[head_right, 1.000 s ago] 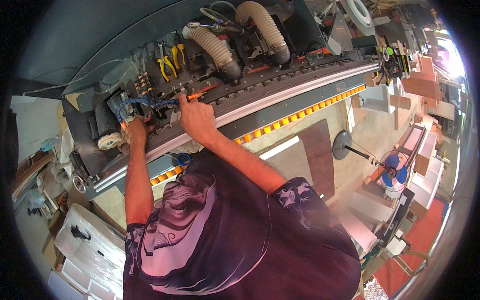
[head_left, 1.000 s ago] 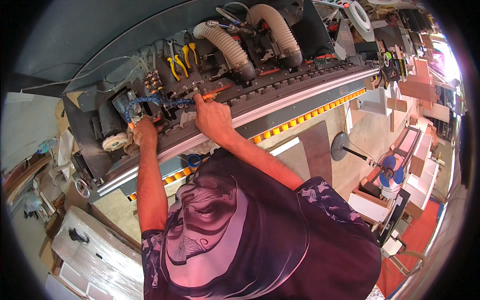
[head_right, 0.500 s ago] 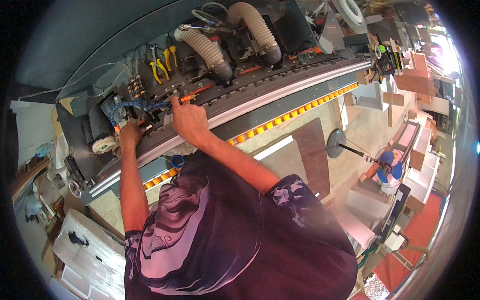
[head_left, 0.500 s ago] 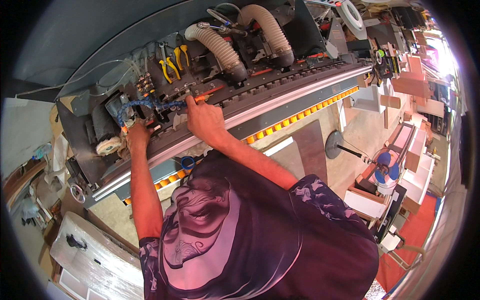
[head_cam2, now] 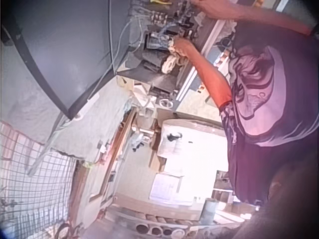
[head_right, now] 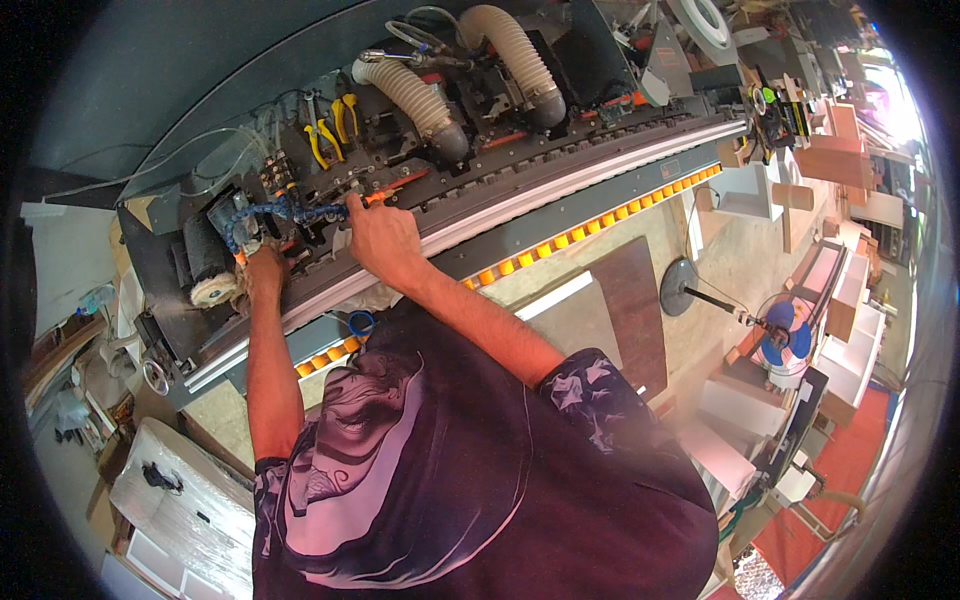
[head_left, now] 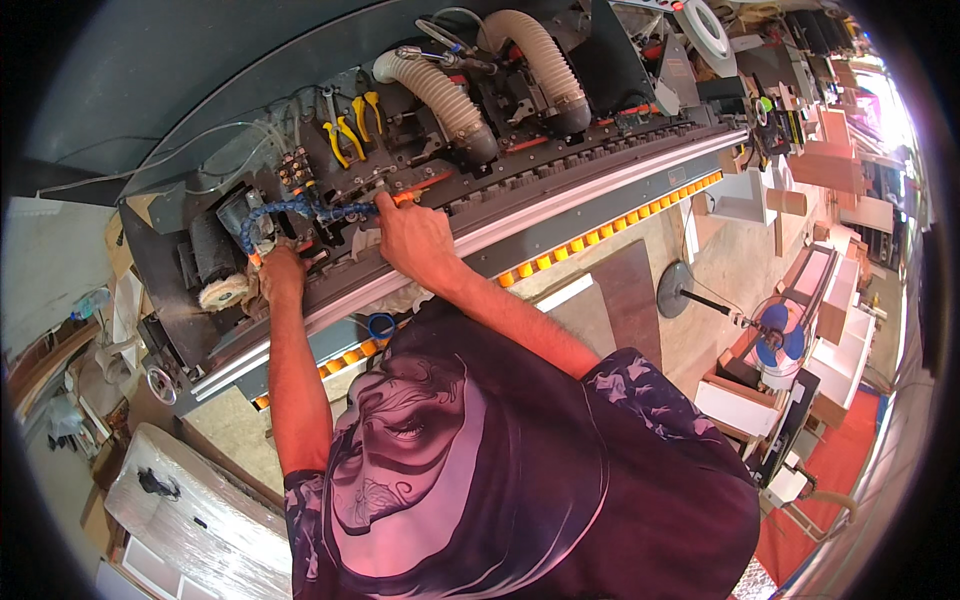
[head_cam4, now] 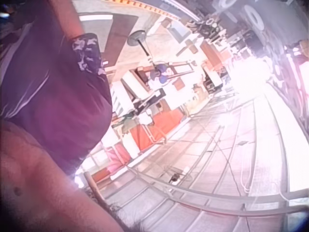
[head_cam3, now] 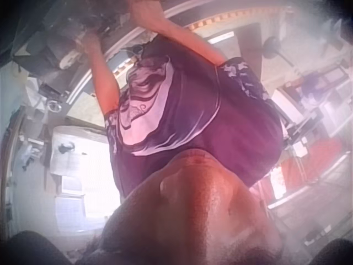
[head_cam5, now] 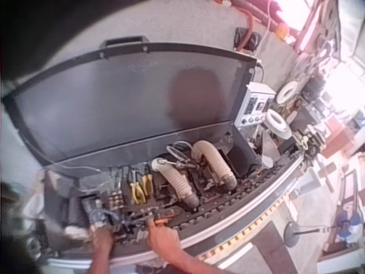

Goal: The person assembles a mechanical device on a workbench. They connect a clear tube to a white container, secure it with a red cap, and then use pliers to tighten fittings on a blue braided hose attached to the machine.

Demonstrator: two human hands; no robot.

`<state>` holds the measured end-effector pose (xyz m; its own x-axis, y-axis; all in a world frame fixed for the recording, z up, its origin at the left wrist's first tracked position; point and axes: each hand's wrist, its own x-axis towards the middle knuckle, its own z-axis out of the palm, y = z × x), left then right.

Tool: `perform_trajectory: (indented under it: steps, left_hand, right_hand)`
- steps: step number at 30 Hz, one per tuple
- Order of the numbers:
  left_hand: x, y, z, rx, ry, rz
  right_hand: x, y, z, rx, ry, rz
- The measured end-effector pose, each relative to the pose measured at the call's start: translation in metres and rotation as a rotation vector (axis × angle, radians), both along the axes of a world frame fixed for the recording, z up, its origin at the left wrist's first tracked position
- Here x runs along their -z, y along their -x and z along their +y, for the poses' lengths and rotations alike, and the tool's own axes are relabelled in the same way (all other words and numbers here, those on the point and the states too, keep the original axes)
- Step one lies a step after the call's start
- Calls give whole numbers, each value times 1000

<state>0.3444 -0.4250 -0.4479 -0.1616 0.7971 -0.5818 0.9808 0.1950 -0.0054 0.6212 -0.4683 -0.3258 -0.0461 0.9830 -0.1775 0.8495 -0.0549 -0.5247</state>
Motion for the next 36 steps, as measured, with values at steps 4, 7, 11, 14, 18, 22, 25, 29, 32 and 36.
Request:
perform_trajectory:
  steps: [4,7,11,14,18,22,25,29,32,36]
  left_hand:
    - [-14,-13,2,-47,-5,15]
    - [-14,-15,3,-16,-4,50]
    - [-16,-18,-4,17,-74,97]
    - [-15,-16,-6,47,-104,105]
    - [-15,-9,0,81,-26,29]
    - [-14,2,4,91,-8,-97]
    - [-18,-3,4,60,-2,-94]
    - [-22,-7,0,14,-58,-63]
    - [-13,-4,0,-14,-16,-39]
    - [-19,-15,1,-12,1,17]
  right_hand:
    - [6,-1,-1,1,-33,-12]
    - [8,-1,-1,0,-45,-25]
    - [9,-1,-3,-8,-50,-19]
    - [8,-1,-2,-6,-51,-24]
    - [11,-1,-2,-6,-20,-37]
    - [1,0,0,-20,22,-56]
    - [0,0,-1,-25,33,-53]
    - [2,-1,-4,-3,75,-29]
    - [-10,1,-11,2,3,-4]
    - [1,-7,-27,-89,-208,24]
